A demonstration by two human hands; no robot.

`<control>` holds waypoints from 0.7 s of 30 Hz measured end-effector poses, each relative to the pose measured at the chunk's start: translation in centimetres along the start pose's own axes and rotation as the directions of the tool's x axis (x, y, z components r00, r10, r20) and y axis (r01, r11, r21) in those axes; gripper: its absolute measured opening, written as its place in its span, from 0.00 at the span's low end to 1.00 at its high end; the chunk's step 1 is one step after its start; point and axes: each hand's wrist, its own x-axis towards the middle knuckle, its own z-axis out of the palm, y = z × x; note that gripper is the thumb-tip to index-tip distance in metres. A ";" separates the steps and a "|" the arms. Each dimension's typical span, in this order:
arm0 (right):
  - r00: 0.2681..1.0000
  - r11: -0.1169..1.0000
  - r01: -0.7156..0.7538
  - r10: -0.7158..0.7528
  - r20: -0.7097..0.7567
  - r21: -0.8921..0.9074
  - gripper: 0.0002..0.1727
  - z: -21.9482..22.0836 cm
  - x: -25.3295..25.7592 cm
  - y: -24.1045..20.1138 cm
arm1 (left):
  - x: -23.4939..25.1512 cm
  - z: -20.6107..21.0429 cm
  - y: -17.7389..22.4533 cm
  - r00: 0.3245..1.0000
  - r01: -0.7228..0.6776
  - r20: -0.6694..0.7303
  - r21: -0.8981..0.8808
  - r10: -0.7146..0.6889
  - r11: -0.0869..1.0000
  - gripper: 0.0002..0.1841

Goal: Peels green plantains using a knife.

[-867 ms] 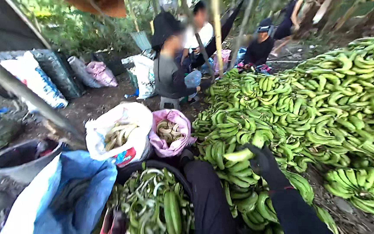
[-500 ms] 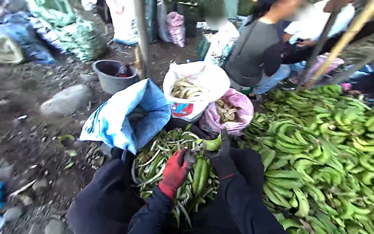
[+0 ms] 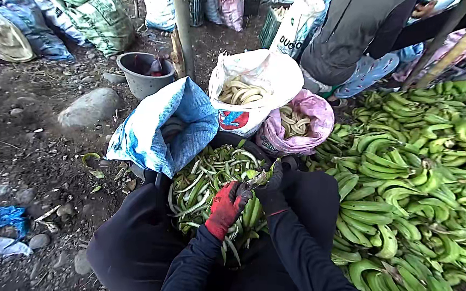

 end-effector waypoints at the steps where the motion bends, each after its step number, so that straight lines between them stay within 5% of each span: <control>1: 1.000 1.000 -0.023 0.023 -0.002 0.009 0.24 -0.1 0.0 0.1 | 0.0 0.2 -0.1 1.000 0.001 -0.005 0.004 -0.001 1.000 0.28; 5: 0.996 0.996 -0.086 0.086 0.038 -0.001 0.26 -0.7 -0.5 0.4 | -0.4 0.7 -0.9 1.000 0.014 -0.001 0.043 -0.014 0.999 0.28; 9: 0.979 0.981 -0.192 0.190 0.079 0.009 0.30 -1.0 -0.7 0.0 | -0.9 0.9 -3.9 0.960 0.278 -0.023 -0.009 -0.278 0.961 0.33; 12: 0.963 0.967 -0.239 0.248 0.107 -0.088 0.31 -1.7 0.3 -0.4 | -0.7 -0.4 -3.6 0.942 0.337 0.036 -0.079 -0.335 0.938 0.33; 16: 0.932 0.932 -0.279 0.321 0.166 -0.233 0.28 -2.8 1.7 -1.2 | 0.8 -2.5 -1.4 0.952 0.224 0.229 -0.071 -0.202 0.972 0.31; 21: 0.906 0.884 -0.306 0.384 0.176 -0.354 0.25 -2.2 2.9 -2.2 | 2.2 -4.3 1.2 0.910 -0.002 0.400 0.273 -0.111 0.962 0.34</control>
